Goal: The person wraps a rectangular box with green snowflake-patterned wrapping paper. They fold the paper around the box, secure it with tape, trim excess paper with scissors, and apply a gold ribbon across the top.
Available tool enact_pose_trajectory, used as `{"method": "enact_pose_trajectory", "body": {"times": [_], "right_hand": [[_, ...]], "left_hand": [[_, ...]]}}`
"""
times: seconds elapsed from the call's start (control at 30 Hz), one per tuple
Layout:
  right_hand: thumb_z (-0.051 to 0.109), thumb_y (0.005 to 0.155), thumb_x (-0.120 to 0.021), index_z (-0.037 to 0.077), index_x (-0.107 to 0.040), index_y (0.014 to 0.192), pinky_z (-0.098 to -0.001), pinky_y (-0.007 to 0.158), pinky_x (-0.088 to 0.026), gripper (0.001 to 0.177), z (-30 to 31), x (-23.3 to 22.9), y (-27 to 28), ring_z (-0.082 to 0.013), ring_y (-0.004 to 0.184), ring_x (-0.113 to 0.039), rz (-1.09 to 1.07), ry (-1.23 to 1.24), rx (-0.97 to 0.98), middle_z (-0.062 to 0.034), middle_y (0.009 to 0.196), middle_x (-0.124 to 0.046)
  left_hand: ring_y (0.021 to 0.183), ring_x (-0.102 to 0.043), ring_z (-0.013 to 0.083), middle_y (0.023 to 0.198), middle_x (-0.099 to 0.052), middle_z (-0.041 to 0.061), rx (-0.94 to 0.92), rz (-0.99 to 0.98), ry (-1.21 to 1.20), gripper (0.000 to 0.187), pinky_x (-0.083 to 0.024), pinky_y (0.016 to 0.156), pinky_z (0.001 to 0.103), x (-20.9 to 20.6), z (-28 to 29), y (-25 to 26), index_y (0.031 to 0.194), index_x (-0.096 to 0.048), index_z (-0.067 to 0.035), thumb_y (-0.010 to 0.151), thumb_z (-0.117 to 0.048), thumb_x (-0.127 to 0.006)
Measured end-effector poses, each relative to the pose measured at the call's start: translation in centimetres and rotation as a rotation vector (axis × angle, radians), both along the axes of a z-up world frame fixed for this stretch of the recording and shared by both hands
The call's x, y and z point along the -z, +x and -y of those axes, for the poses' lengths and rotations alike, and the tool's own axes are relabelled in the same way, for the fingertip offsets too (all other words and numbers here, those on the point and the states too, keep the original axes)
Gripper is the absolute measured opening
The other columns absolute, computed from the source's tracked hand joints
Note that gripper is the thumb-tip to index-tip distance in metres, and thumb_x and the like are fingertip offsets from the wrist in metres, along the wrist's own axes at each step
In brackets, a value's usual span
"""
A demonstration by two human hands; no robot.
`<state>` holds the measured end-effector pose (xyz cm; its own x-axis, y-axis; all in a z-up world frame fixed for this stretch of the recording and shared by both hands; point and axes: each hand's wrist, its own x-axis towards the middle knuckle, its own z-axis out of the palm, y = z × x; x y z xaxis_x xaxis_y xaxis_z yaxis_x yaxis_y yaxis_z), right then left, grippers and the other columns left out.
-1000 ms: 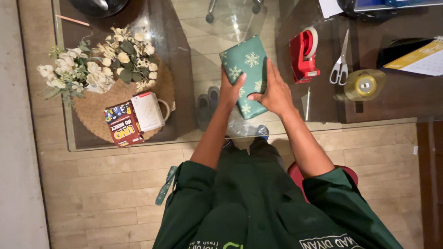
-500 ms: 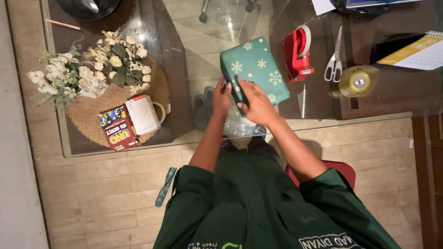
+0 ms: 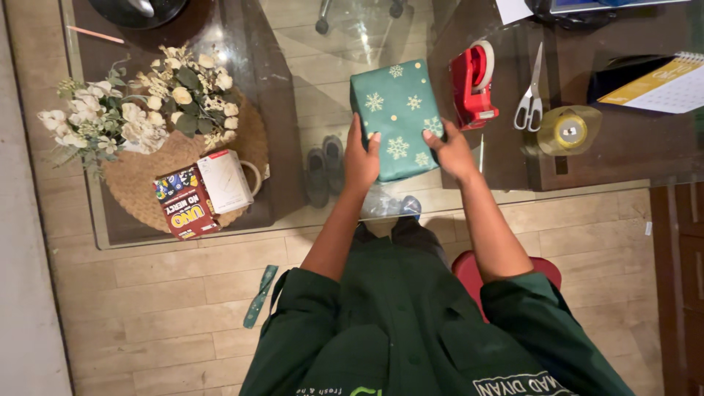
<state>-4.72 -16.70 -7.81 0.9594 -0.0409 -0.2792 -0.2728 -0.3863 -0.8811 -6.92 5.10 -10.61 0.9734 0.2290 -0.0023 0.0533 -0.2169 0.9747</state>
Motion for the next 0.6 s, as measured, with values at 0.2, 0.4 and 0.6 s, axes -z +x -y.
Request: {"method": "enact_pose_trajectory", "body": {"times": [0.2,0.4,0.6], "right_hand": [[0.037,0.099,-0.064,-0.001,-0.041,0.151,-0.0349,0.106,-0.046,0.068,-2.2,0.5,-1.8,-0.0262,0.123,-0.062,0.033,0.052,0.015,-0.0202,0.133,-0.066],[0.046,0.098,-0.061,-0.001,-0.043,0.148,-0.0399,0.107,-0.045,0.071,-2.7,-1.3,-2.6,-0.0333,0.123,-0.064,-0.137,-0.086,-0.052,-0.0234,0.131,-0.066],[0.048,0.100,-0.075,-0.009,-0.026,0.153,-0.0448,0.116,-0.041,0.093,0.7,1.2,1.1,-0.0408,0.140,-0.052,-0.080,-0.055,-0.085,-0.0322,0.150,-0.045]], "left_hand": [[0.135,-0.054,0.0404,0.149,-0.051,0.026,-0.047,0.076,0.093,0.072,-0.044,0.111,0.043,-2.6,0.4,-3.2,0.157,-0.033,-0.001,0.098,-0.025,-0.067],[0.114,-0.070,0.0355,0.124,-0.070,0.018,-0.117,-0.023,0.232,0.050,-0.055,0.096,0.039,-2.8,-1.9,-3.0,0.139,-0.063,-0.007,0.095,-0.031,-0.070],[0.131,-0.058,0.0367,0.141,-0.060,0.021,-0.483,0.029,0.097,0.053,-0.046,0.111,0.040,-0.5,-2.4,-2.7,0.139,-0.056,-0.001,0.100,-0.034,-0.071]]}}
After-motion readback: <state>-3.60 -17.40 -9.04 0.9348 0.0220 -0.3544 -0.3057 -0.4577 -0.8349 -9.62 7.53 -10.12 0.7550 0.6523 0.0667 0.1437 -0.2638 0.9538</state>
